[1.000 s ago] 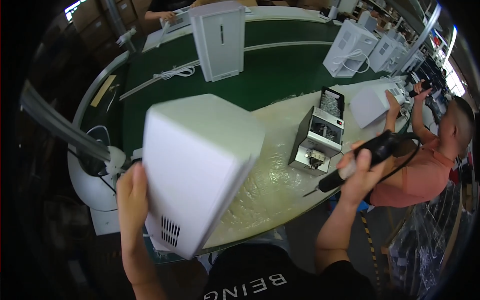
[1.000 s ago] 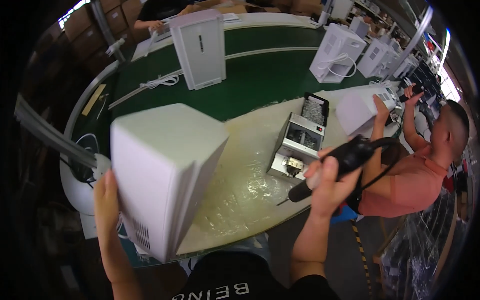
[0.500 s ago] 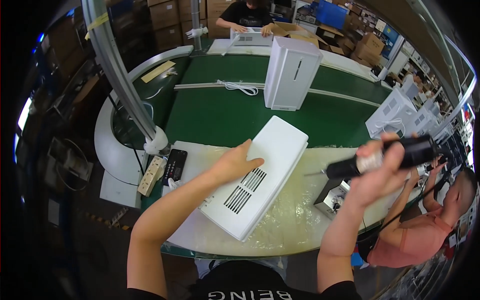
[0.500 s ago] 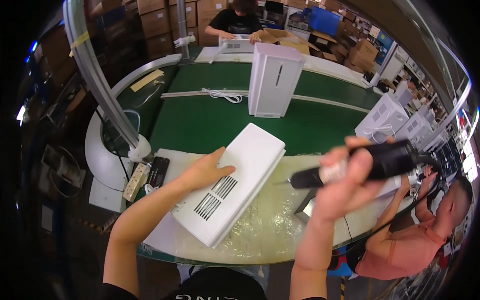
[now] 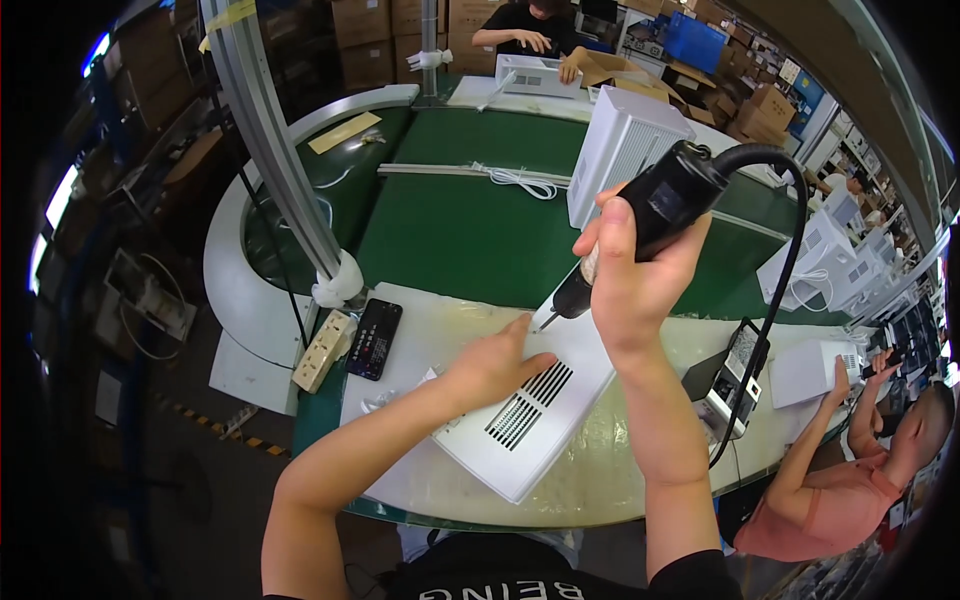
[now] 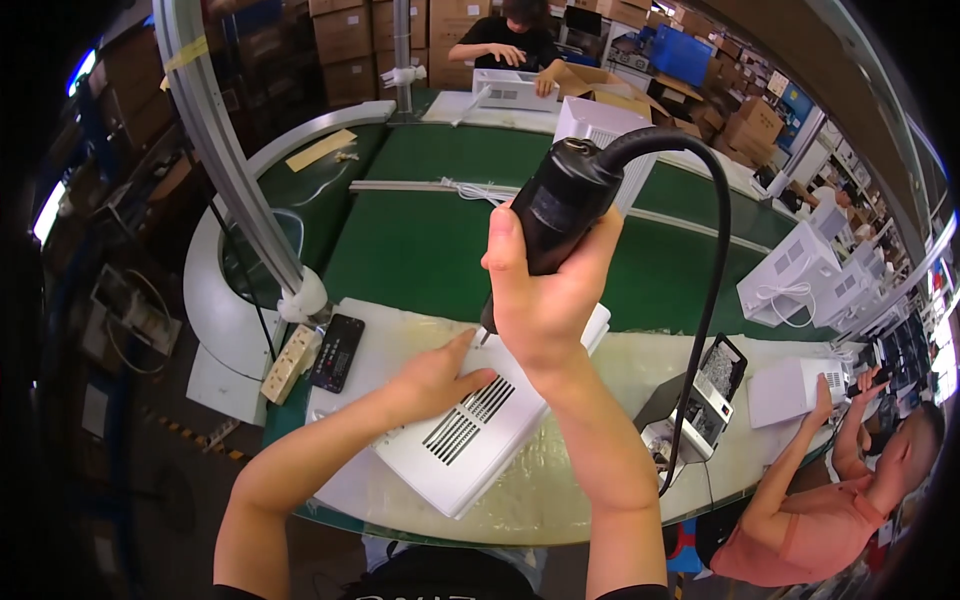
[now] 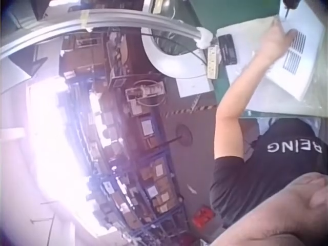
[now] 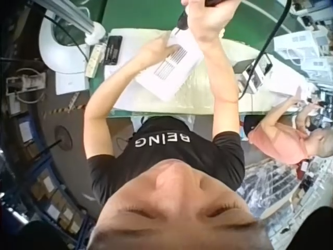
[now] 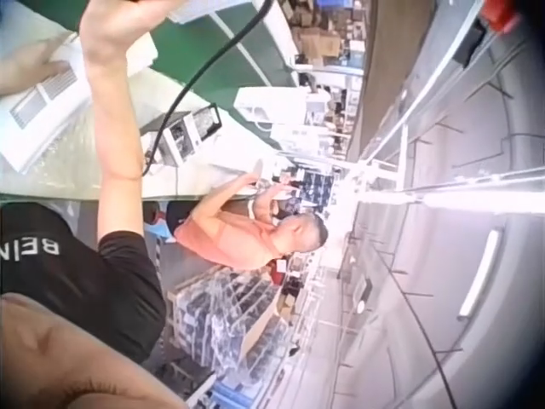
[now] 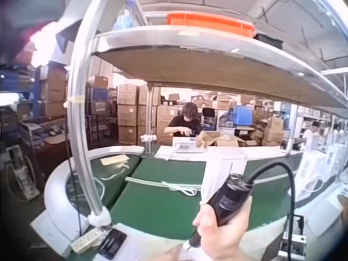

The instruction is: Assembling plastic housings for electronic devices using an electric screwdriver on a factory line.

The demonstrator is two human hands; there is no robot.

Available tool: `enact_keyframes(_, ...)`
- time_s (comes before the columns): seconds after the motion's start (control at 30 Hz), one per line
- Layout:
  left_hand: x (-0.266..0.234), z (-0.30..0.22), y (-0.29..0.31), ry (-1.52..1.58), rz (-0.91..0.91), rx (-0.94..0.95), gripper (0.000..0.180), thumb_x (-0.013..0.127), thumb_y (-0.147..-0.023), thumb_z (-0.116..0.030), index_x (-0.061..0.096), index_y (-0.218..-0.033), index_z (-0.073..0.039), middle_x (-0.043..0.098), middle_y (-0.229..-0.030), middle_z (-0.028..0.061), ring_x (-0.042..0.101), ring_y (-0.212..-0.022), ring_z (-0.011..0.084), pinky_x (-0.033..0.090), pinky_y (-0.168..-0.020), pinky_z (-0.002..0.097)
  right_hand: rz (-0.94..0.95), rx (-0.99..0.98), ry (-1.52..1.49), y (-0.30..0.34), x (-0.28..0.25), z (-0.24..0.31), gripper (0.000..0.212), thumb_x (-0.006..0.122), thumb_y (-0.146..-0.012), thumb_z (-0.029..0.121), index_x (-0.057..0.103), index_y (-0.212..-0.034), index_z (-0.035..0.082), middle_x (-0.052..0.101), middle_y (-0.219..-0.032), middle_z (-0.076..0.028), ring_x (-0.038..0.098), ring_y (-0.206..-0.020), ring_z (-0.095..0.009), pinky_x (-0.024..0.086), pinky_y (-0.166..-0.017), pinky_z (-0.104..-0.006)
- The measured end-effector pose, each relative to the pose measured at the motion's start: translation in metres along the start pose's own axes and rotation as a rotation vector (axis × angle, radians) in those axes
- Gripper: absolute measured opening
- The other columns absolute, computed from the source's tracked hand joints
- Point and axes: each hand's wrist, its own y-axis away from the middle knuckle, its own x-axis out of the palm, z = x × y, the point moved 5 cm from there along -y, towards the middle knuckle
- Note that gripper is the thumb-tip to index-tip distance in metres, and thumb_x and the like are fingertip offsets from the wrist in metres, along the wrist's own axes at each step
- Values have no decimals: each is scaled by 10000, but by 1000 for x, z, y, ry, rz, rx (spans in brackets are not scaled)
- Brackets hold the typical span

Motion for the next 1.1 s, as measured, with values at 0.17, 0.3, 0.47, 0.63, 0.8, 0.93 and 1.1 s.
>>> enact_keyframes(0.17,0,1,0,17,-21,16,736,568,-866,-449,334,-1326,76,538,-1179,298,589,-990,414,471,-858,448,51,-37,35,8,7,-14,260,559,-884,88,365,-1034,1,562,-840,-89,539,-536,-105,447,-505,-232)
enact_keyframes(0.3,-1,2,0,51,-33,35,736,586,-857,-434,338,-1318,83,558,-1137,303,601,-952,424,482,-829,454,63,1,39,7,12,-22,283,574,-881,91,366,-1049,-2,562,-839,-89,538,-537,-104,447,-493,-233)
enact_keyframes(0.47,-2,3,0,40,-73,54,736,596,-849,-432,349,-1311,86,564,-1121,305,603,-938,431,487,-815,455,81,38,27,7,18,-29,287,580,-883,99,375,-1056,-4,569,-847,-95,538,-535,-105,455,-496,-238)
enact_keyframes(0.63,-2,4,1,88,-55,57,766,570,-860,-473,329,-1337,76,547,-1157,311,578,-1022,417,465,-870,440,114,54,33,6,21,-30,274,584,-885,103,388,-1045,-3,571,-842,-95,539,-534,-104,457,-500,-238)
enact_keyframes(0.8,2,5,3,61,-115,105,737,600,-852,-434,354,-1317,82,574,-1104,305,587,-984,425,470,-848,441,111,91,-8,12,21,-29,254,597,-877,94,405,-1019,8,570,-806,-77,543,-536,-97,445,-495,-228)
enact_keyframes(0.93,2,-10,19,-44,-91,38,652,613,-841,-365,413,-1270,84,579,-1112,273,589,-985,405,473,-854,441,83,90,9,6,16,-17,214,595,-872,81,421,-981,19,565,-750,-52,542,-531,-90,432,-482,-214)
enact_keyframes(1.1,-17,-47,107,-216,-704,529,300,639,-779,-96,559,-1035,37,587,-1043,179,575,-963,312,462,-826,386,-111,-212,125,18,-73,68,504,511,-907,141,271,-1324,-10,602,-973,-159,548,-559,-154,484,-510,-292)
